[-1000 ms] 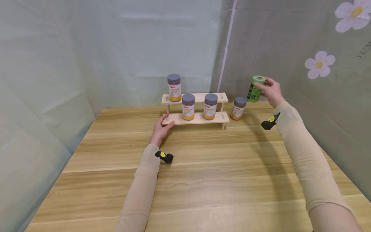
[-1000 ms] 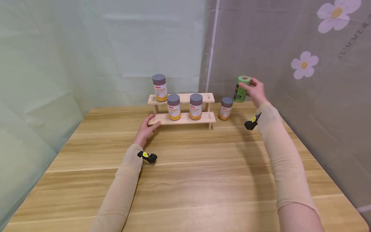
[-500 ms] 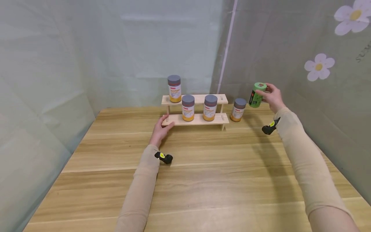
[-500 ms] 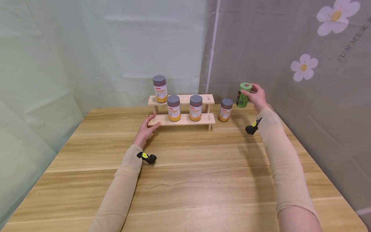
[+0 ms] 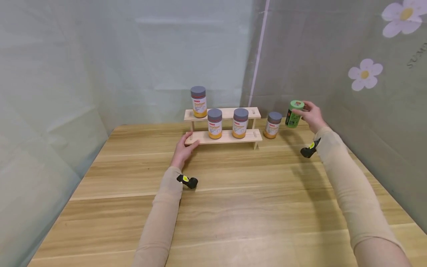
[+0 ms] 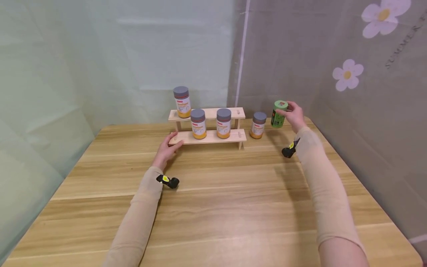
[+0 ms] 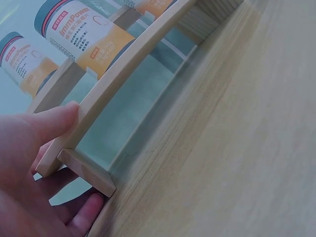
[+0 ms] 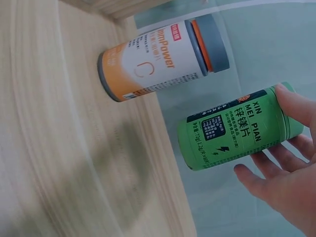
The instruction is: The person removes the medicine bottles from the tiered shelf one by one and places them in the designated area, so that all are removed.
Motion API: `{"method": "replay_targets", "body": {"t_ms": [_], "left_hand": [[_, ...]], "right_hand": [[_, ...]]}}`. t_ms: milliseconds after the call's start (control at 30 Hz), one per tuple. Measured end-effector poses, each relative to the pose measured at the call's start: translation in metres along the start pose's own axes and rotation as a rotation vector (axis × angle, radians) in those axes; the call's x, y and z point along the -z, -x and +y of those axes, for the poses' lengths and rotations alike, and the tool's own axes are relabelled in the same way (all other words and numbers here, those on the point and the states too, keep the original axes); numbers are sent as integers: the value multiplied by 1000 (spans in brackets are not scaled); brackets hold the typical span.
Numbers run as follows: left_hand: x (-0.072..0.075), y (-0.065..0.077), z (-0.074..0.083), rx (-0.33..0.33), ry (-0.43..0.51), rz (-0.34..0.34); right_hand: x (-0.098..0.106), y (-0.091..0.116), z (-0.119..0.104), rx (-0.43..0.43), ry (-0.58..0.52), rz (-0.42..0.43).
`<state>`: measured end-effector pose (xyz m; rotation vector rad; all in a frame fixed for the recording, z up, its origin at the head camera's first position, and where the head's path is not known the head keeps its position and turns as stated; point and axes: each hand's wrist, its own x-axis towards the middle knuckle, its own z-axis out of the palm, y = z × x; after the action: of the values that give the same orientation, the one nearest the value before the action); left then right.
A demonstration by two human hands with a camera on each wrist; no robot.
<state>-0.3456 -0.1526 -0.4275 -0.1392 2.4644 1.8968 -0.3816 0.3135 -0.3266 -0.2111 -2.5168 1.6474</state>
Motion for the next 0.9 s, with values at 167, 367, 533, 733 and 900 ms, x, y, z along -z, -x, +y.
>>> {"method": "replay_targets", "body": {"t_ms": [167,367,533,733,900], "left_hand": [[0,-1,-2,-3,4,-1],[0,-2,-2,-13,-5,3],[0,-2,-1,-17,-21,4],[0,-2,-1,-4,-18,5],[0,-3,-2,-4,-10,4]], "right_hand": [[-3,0,7,-1,-49,-12],[-8,1,14,-13,-90,-39],[-10,0,18,-25,-73,-66],[-12,-1,23,-39,-33,-92],[-12,-1,28,-52,-35,-120]]}}
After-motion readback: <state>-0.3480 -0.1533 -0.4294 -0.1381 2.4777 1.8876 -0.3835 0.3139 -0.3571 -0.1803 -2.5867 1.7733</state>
